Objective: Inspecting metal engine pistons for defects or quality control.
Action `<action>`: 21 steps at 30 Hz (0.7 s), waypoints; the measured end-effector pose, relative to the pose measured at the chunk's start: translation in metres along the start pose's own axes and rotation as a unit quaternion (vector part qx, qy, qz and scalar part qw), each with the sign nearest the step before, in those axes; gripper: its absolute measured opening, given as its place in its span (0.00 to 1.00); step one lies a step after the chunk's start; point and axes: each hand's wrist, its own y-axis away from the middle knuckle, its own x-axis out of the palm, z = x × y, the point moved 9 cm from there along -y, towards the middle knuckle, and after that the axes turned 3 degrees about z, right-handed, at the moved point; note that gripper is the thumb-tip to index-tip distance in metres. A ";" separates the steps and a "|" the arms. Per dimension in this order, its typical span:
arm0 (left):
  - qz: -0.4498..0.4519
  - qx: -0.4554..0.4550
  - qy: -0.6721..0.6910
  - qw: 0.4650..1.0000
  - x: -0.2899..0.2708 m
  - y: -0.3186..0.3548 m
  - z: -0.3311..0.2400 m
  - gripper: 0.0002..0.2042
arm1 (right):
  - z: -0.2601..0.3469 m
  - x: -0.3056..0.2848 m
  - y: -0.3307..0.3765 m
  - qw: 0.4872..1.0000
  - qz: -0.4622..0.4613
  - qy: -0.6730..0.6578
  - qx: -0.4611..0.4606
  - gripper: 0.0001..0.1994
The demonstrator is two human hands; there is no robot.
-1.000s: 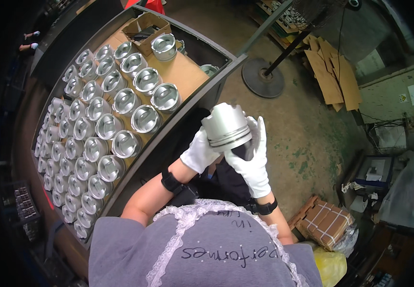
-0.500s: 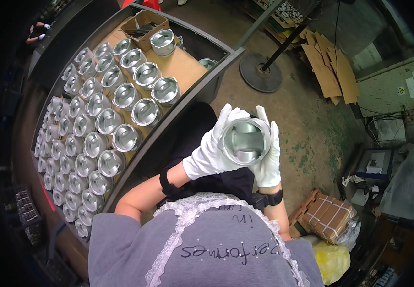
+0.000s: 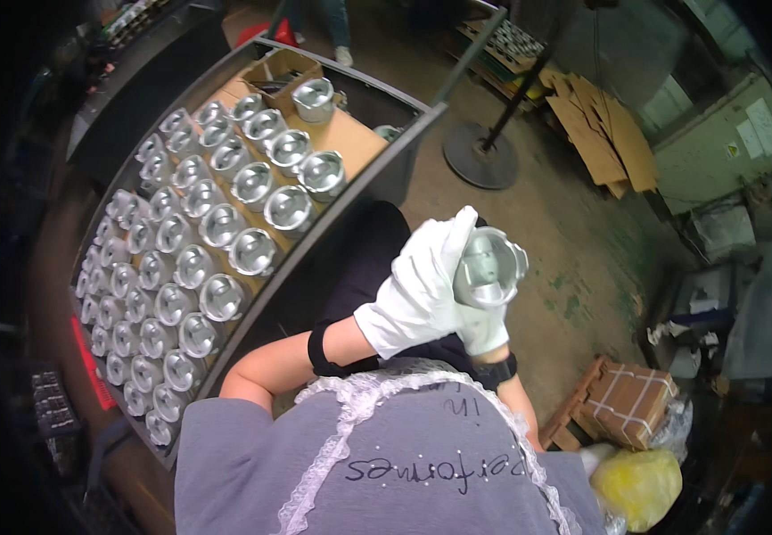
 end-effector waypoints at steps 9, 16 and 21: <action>0.200 -0.165 0.028 0.965 0.005 -0.013 0.054 0.46 | -0.016 -0.005 -0.034 0.973 -0.111 0.192 0.057 0.27; 0.242 -0.289 0.028 0.926 -0.037 -0.102 0.166 0.36 | -0.009 -0.008 -0.071 0.963 -0.008 0.247 0.113 0.30; 0.168 -0.327 -0.238 0.899 -0.044 -0.148 0.282 0.34 | -0.005 -0.064 -0.063 0.962 -0.105 0.213 0.133 0.25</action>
